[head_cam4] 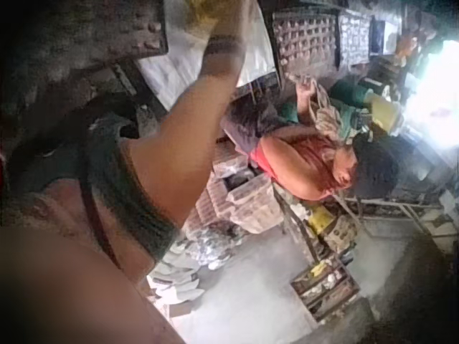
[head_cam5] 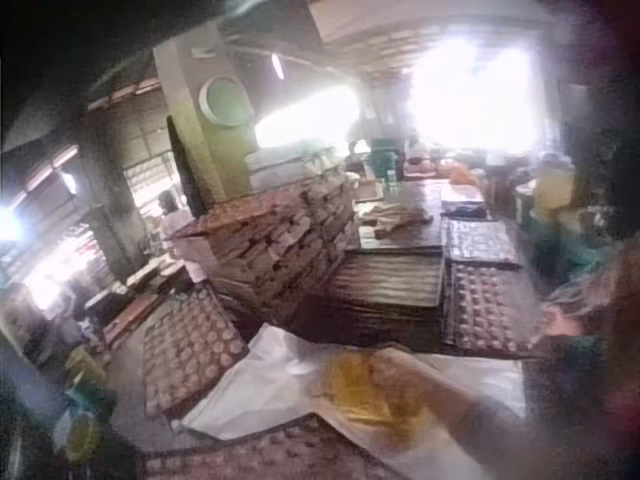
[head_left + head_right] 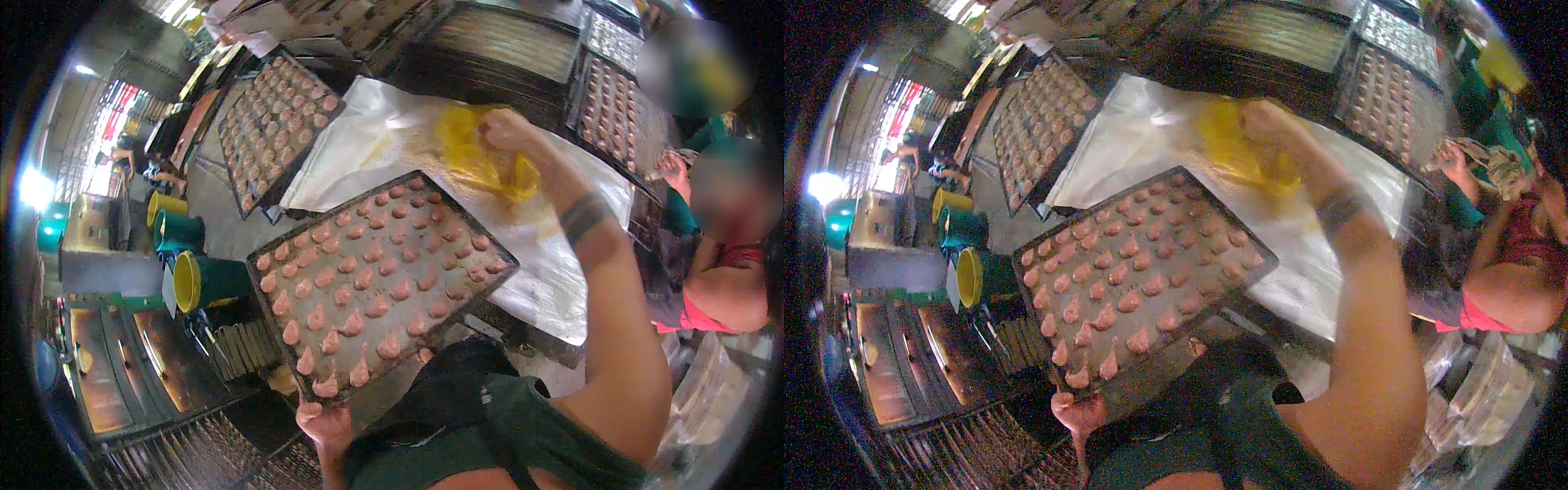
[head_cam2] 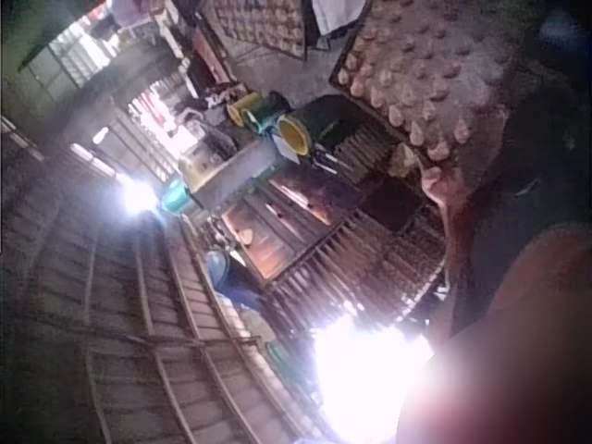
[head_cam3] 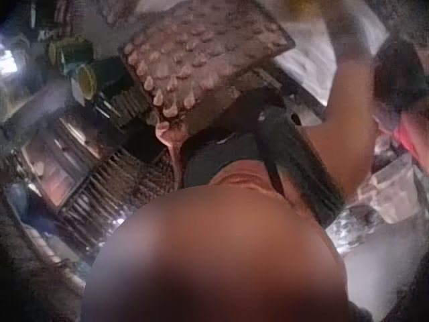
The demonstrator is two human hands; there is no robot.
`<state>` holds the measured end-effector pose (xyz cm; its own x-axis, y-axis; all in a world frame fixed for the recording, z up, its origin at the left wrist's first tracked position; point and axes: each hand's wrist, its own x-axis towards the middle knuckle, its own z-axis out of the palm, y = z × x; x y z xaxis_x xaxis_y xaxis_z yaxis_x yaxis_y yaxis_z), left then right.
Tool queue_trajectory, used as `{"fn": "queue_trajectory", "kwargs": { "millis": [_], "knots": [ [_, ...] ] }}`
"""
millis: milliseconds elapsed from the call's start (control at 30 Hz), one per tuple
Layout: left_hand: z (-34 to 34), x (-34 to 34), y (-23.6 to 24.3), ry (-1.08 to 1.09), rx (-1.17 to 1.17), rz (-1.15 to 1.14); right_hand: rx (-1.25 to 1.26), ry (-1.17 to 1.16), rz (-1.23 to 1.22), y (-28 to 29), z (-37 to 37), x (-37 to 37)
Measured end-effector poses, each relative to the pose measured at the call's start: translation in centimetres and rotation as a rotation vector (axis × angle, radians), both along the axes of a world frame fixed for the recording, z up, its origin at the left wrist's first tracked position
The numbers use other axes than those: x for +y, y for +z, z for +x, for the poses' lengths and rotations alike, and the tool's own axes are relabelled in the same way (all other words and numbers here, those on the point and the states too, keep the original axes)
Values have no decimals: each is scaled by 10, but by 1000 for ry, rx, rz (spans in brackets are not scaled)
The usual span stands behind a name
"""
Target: The person uses a piping bag to dispense small portions of dough onto trays, moves the trays to a storage rack, and subsequently dips the baked items into a yellow substance and returns them to the tray.
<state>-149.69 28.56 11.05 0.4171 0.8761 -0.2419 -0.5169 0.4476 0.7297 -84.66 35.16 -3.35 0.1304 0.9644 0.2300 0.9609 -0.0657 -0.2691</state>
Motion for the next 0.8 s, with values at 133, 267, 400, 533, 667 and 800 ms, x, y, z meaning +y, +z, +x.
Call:
{"fn": "queue_trajectory", "kwargs": {
  "millis": [133,267,400,533,667,800],
  "knots": [
    [24,0,15,-94,-1,172,-147,-250,156,-40,-15,-1],
    [2,9,16,-29,142,145,141,-345,-44,-3,-48,-2],
    [1,17,18,-23,192,141,78,-339,-88,-3,-48,25],
    [18,22,19,-48,221,144,144,-497,62,-27,-36,38],
    [14,20,19,4,237,139,401,-455,103,-22,-65,51],
    [0,14,31,54,249,139,657,-457,92,-23,-87,64]
  ]
}}
